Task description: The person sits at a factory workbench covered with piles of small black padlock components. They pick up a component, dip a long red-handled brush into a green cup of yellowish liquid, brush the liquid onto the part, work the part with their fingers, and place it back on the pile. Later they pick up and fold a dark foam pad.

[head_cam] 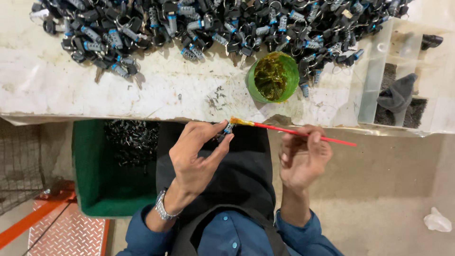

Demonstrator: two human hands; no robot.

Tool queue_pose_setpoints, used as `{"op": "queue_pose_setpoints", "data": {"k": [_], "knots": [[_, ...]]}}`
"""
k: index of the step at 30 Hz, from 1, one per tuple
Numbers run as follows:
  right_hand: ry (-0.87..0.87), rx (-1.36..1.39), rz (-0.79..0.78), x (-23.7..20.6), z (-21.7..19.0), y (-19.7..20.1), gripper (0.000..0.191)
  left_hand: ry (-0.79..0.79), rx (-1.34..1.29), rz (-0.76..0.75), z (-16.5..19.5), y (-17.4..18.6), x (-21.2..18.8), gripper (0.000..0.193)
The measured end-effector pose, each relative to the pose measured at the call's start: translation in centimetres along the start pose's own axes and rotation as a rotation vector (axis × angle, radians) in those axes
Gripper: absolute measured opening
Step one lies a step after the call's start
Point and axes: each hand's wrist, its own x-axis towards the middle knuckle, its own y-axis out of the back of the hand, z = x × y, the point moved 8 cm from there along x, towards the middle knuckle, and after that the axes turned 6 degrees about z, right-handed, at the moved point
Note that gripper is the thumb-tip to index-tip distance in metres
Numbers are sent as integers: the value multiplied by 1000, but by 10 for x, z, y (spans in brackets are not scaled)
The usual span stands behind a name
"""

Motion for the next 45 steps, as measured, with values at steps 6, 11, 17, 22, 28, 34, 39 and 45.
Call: {"op": "queue_pose_setpoints", "data": {"k": [6, 11, 17, 22, 28, 34, 39, 45], "knots": [[271, 37, 46, 22, -31, -4, 31, 53, 337, 165, -1, 43, -7, 29], [160, -292, -9, 38, -18, -23, 27, 64, 586, 242, -15, 59, -10, 27], [79, -783, -117, 12, -6, -46, 12, -318, 837, -37, -35, 3, 59, 40], [370, -916, -415, -19, -3, -96, 15, -308, 847, -82, -43, -3, 70, 25], [820, -1493, -624, -30, 18, -136, 58, -216, 724, -4, -27, 27, 38, 21], [909, -1166, -541, -51, -3, -151, 19, -169, 455, 26, -19, 58, 13, 21], [699, -1019, -403, -38, 6, -136, 16, -95, 499, 138, -52, 89, 17, 17], [689, -1016, -380, -27, 3, -136, 19, -146, 950, 599, -44, 206, 93, 39]]}}
